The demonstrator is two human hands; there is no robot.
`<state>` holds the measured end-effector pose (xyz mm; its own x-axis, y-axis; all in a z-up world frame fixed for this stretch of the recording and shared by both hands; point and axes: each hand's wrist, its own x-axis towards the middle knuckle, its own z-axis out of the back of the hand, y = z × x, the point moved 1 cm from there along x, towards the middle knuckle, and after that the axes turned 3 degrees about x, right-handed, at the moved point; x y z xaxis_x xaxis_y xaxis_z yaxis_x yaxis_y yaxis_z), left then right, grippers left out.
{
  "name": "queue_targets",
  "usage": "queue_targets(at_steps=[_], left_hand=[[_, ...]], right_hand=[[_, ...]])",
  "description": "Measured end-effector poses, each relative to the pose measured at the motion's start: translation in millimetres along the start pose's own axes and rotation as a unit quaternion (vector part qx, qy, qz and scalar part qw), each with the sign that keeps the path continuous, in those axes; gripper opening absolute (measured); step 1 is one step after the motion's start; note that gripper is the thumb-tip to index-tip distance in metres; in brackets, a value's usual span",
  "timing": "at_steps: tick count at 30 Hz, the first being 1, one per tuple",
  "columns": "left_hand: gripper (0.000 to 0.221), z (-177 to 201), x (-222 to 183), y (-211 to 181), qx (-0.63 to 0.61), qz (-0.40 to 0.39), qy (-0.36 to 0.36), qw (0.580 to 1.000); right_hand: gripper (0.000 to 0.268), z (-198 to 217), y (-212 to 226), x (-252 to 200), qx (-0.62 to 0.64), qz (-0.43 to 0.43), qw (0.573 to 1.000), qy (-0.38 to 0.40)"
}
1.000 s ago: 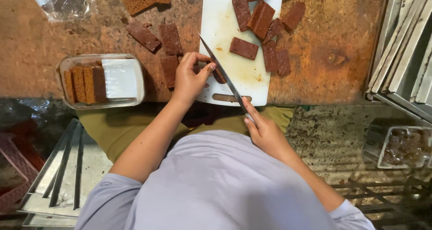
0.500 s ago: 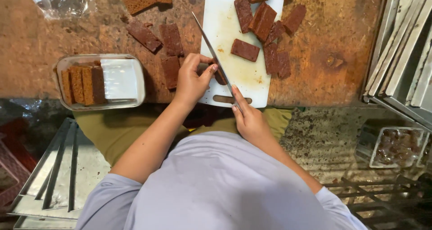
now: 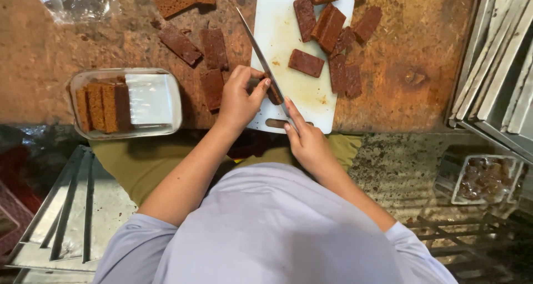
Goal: Cutting brownies into rectangular pieces and wrapping them individually in plastic film
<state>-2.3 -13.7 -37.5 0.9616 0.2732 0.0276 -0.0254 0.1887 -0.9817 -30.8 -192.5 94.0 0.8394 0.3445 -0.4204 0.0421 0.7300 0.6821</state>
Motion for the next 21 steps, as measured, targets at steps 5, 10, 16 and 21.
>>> queue_targets(at_steps=[5,10,16,21], left_hand=[[0.015,2.7,-1.0,-10.9,0.037,-0.035,-0.008,0.999],[0.013,2.4,-1.0,-15.5,0.036,-0.031,-0.014,0.999],[0.013,1.9,-1.1,-16.0,0.035,-0.038,-0.024,0.998],[0.016,1.5,-3.6,-12.8,0.041,-0.059,-0.033,0.997]], right_hand=[[0.059,-5.7,-27.3,-31.5,-0.007,-0.028,0.999,0.013],[0.064,3.9,-37.5,-58.6,-0.009,-0.084,0.996,0.042],[0.063,-10.5,-29.0,-15.1,0.001,-0.049,0.999,0.021],[0.062,-7.5,-11.8,-11.1,0.035,-0.033,0.999,0.017]])
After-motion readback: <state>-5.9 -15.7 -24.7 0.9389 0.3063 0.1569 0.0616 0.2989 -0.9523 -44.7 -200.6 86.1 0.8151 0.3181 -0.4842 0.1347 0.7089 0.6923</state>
